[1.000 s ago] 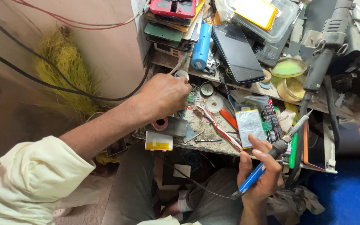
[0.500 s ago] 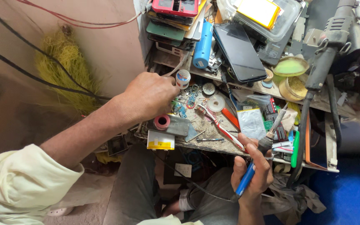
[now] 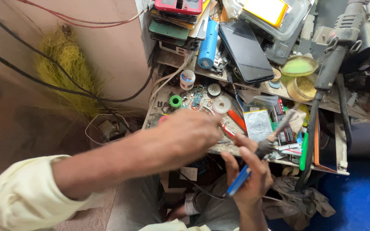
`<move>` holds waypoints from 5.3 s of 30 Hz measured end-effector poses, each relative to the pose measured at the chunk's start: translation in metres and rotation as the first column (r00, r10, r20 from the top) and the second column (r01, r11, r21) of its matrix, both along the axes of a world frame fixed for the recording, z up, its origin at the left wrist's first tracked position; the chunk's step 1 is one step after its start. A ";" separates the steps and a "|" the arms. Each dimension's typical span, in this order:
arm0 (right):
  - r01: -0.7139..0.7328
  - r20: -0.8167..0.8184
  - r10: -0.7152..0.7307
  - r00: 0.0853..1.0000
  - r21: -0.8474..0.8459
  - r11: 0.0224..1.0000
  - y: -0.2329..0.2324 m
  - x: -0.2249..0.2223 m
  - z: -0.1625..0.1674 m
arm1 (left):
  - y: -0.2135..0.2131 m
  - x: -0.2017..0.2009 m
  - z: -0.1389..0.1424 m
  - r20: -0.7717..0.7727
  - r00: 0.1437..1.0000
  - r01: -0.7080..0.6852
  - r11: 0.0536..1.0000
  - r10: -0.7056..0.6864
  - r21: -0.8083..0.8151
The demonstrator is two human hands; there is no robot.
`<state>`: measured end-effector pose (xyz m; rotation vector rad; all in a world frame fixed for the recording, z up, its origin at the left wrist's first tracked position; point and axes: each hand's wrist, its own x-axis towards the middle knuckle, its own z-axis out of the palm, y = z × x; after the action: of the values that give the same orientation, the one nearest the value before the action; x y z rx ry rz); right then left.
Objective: The person uses a soldering iron and tweezers to apply solder to small electronic components on a cluttered workbench. They handle a battery pack and other parts, repeatedly applying heat and solder to specific points.
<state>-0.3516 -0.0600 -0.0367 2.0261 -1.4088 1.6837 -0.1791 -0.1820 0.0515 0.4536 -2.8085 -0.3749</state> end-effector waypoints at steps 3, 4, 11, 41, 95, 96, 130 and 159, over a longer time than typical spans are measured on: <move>0.003 0.087 -0.006 0.996 0.029 1.000 0.004 0.004 0.003 | 0.015 -0.012 -0.005 -0.042 0.999 0.032 0.997 -0.030 0.066; 0.006 0.136 -0.012 0.991 0.046 0.999 0.005 0.004 0.005 | 0.016 -0.011 -0.005 -0.069 0.998 0.015 0.999 -0.012 0.040; 0.029 -0.055 -0.021 0.998 0.151 0.988 0.013 0.001 0.016 | 0.012 0.003 0.006 -0.028 0.999 -0.023 0.999 0.024 0.032; 0.134 0.371 -0.175 0.912 0.134 0.982 -0.079 0.017 -0.011 | -0.087 -0.024 -0.050 -0.008 0.964 -0.266 0.964 0.266 0.004; 0.068 0.081 -0.072 0.994 0.051 0.996 0.043 0.008 -0.027 | 0.088 0.015 -0.068 -0.220 0.933 -0.280 0.959 0.284 0.049; 0.055 0.069 -0.059 0.996 0.054 0.997 0.044 0.007 -0.031 | 0.090 0.011 -0.077 -0.222 0.924 -0.309 0.950 0.312 0.048; -0.209 -0.430 0.394 0.813 0.416 0.885 0.044 -0.040 -0.006 | 0.097 -0.017 -0.107 -0.063 0.864 -0.501 0.840 0.500 -0.209; -0.153 -0.055 0.158 0.986 0.080 0.985 0.043 -0.041 0.017 | 0.098 -0.003 -0.083 -0.728 0.572 -0.213 0.925 0.378 0.313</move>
<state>-0.3927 -0.0168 -0.0198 2.2623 -1.3457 1.6340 -0.1822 -0.0839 -0.0318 0.6119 -1.7980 -0.5970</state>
